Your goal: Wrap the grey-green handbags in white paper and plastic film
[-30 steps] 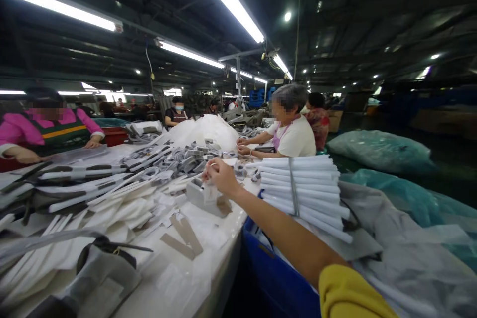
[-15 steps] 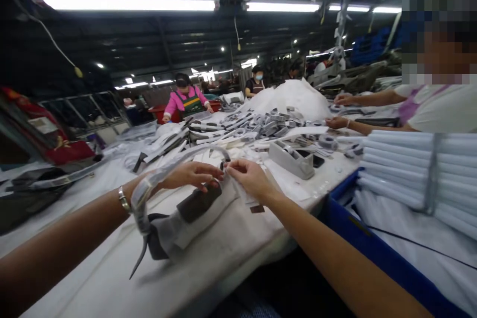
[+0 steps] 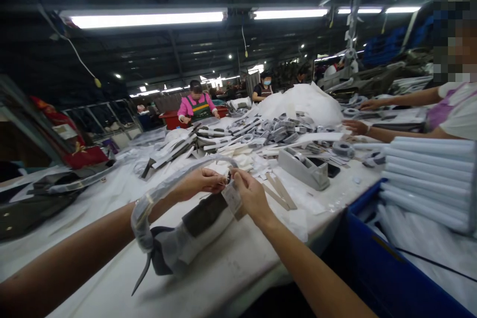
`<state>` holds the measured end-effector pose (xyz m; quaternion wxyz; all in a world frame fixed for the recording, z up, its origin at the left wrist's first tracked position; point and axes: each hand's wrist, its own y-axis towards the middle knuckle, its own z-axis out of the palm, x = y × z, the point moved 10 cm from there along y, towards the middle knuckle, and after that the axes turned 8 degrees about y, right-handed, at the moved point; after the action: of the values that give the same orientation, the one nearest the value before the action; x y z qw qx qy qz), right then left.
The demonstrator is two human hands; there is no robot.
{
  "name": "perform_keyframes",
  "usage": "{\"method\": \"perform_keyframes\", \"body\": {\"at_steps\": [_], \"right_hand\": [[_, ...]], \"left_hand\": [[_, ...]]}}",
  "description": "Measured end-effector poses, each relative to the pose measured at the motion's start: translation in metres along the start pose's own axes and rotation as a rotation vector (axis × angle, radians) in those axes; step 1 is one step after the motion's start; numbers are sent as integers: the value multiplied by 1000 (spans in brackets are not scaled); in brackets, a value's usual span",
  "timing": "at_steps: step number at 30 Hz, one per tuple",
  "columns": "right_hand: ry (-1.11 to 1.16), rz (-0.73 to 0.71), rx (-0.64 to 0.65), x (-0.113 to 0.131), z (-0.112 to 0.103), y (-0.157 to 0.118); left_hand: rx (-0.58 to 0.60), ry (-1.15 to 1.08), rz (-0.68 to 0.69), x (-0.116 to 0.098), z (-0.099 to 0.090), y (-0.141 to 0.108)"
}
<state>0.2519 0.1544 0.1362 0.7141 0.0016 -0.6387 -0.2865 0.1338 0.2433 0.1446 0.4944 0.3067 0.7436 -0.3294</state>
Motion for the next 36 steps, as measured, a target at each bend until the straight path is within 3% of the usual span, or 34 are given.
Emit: {"method": "perform_keyframes", "body": {"at_steps": [6, 11, 16, 19, 23, 28, 33, 36], "right_hand": [[-7, 0, -8, -14, -2, -33], [-52, -23, -12, -13, 7, -34], [184, 110, -47, -20, -7, -30], [440, 257, -69, -31, -16, -32], [708, 436, -66, -45, -17, -38], [849, 520, -50, -56, -10, -47], [824, 526, -28, -56, -3, -52], [809, 512, -16, -52, -3, -52]], "left_hand": [[-26, -37, 20, -8, -6, -3], [-36, -30, 49, -13, -4, -2], [-79, -46, 106, -16, -6, 0], [-76, -78, 130, -18, -5, 1], [-33, -157, 160, -27, 1, -1], [42, -243, 164, -38, 13, -6], [92, -142, 167, -43, 18, -10], [141, 87, 153, -42, 25, -12]]}}
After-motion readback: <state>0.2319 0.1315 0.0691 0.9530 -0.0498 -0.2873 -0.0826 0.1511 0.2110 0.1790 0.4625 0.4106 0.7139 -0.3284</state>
